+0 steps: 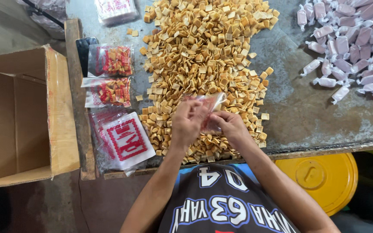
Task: The person scoops small square crackers from a large pile on a table into small clear plastic bags, then folds and places the filled bags on the table. The process is repeated continuously throughout the clip.
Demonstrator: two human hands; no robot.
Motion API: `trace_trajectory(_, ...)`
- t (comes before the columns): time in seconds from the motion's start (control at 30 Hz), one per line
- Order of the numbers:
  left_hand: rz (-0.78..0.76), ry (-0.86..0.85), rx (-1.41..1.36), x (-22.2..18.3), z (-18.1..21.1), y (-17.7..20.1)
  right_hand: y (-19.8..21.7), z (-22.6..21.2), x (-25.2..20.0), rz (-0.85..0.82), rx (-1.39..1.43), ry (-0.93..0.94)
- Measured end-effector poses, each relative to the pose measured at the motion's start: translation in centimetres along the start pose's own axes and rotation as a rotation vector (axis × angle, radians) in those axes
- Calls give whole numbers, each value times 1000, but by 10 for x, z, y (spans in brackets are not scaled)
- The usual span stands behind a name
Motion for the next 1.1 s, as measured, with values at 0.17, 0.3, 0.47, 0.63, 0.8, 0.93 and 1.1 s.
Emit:
trace_trajectory(0.17,39,158,77,-18,1,1,-8,-5,-1,-100,-252,51)
trace_trajectory(0.3,80,380,-91,-17,-12,39,-19,-12,-6,-291,-318,80)
trace_trajectory(0.47,-62,393,-66,-34,-15,57,-29,33,2,-403,-606,245)
trace_trajectory(0.63,9,466,-384,-44,-41,61,-59,0,-8,-607,-646,255)
trace_trajectory(0.8,13,506,-669,-44,-94,55,-59,38,7,-660,-494,166)
trace_trajectory(0.93,35,539,-724,-49,-88,53,-57,22,2,-632,-292,38)
trace_trajectory(1.1,107,420,-183,-57,-55,81,-55,4,4,-708,-175,6)
Point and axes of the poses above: each hand's wrist, its own x-axis towards the middle knuckle, its own y-axis out of the back of the hand, z = x × y, the point moved 1 cm from there along x, towards the middle knuckle, and after that the axes turned 10 degrees about y, right-handed, at the moved point
